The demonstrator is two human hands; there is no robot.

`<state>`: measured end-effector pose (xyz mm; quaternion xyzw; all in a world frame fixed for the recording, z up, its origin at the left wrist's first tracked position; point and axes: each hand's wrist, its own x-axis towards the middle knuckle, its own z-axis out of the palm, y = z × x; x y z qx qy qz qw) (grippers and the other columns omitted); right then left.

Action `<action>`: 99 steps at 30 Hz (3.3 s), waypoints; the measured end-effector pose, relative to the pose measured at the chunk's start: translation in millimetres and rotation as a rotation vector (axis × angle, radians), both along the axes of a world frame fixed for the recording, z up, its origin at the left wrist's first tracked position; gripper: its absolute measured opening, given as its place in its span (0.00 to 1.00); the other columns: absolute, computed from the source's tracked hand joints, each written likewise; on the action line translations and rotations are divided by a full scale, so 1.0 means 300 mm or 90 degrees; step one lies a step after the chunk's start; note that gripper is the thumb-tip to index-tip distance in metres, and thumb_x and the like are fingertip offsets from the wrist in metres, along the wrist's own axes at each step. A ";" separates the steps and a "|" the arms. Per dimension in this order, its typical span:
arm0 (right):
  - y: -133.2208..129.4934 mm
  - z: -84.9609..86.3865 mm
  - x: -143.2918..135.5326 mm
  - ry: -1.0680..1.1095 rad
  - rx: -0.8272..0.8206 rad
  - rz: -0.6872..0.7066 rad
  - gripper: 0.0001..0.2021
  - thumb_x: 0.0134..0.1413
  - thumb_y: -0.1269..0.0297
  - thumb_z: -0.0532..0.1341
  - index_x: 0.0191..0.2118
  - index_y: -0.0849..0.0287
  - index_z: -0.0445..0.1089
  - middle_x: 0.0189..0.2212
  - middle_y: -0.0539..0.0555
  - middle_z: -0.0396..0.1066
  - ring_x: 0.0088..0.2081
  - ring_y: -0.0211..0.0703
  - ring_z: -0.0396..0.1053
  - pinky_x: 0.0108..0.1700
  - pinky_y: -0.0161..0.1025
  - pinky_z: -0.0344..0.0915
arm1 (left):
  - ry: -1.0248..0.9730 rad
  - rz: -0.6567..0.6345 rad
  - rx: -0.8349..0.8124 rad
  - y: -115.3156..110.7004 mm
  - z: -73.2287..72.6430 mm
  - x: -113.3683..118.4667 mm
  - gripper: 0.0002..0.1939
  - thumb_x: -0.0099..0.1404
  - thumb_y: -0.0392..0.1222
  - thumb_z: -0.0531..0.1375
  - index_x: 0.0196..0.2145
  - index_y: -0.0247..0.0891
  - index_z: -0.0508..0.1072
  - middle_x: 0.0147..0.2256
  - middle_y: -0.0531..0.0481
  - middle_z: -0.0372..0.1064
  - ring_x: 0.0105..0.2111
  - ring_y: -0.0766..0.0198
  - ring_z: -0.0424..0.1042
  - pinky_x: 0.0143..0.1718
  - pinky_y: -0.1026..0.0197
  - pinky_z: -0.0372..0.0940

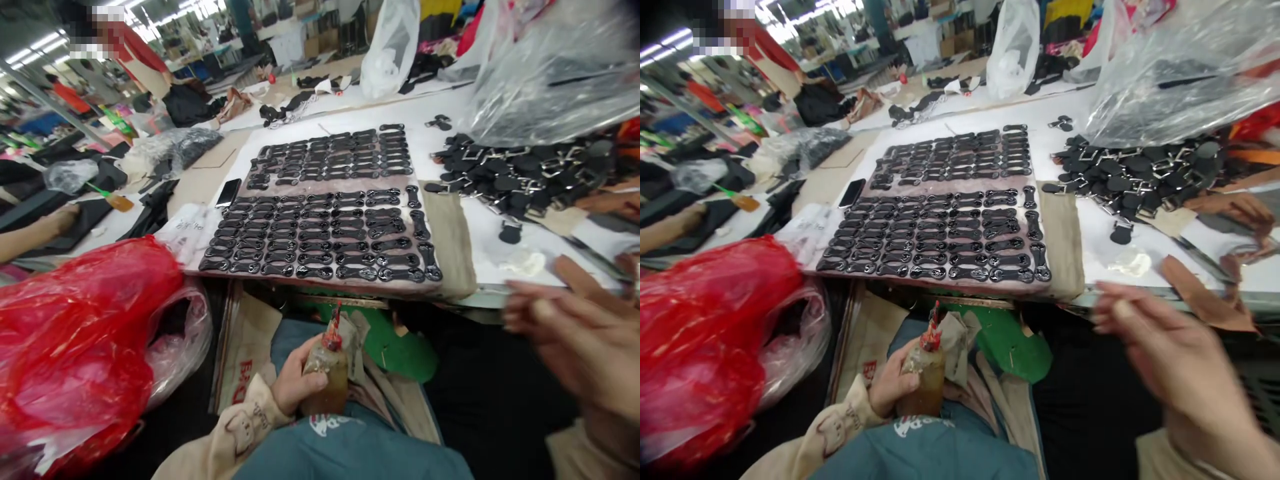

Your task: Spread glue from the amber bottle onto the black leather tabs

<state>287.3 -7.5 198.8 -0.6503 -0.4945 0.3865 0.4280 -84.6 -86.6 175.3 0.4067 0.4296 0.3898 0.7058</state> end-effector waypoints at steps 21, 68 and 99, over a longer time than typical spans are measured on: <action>-0.124 -0.213 -0.675 0.273 -0.296 0.298 0.18 0.42 0.49 0.68 0.31 0.62 0.76 0.24 0.51 0.71 0.24 0.36 0.63 0.26 0.34 0.58 | -0.032 -0.148 0.052 -0.030 -0.041 -0.150 0.42 0.50 0.54 0.70 0.60 0.42 0.63 0.52 0.44 0.70 0.52 0.50 0.68 0.54 0.54 0.61; -0.165 0.062 -0.648 0.190 -0.135 0.166 0.13 0.50 0.55 0.63 0.37 0.59 0.74 0.30 0.51 0.73 0.29 0.40 0.66 0.29 0.35 0.64 | 0.144 -0.133 0.099 -0.031 -0.045 -0.113 0.35 0.60 0.52 0.64 0.59 0.35 0.60 0.54 0.42 0.68 0.53 0.50 0.68 0.56 0.52 0.60; -0.173 0.073 -0.595 -0.115 0.134 0.311 0.12 0.61 0.66 0.55 0.27 0.62 0.68 0.21 0.47 0.61 0.24 0.33 0.58 0.27 0.32 0.53 | 0.357 -0.208 0.237 -0.034 0.003 -0.111 0.33 0.60 0.45 0.62 0.60 0.33 0.60 0.54 0.40 0.69 0.52 0.51 0.69 0.56 0.51 0.62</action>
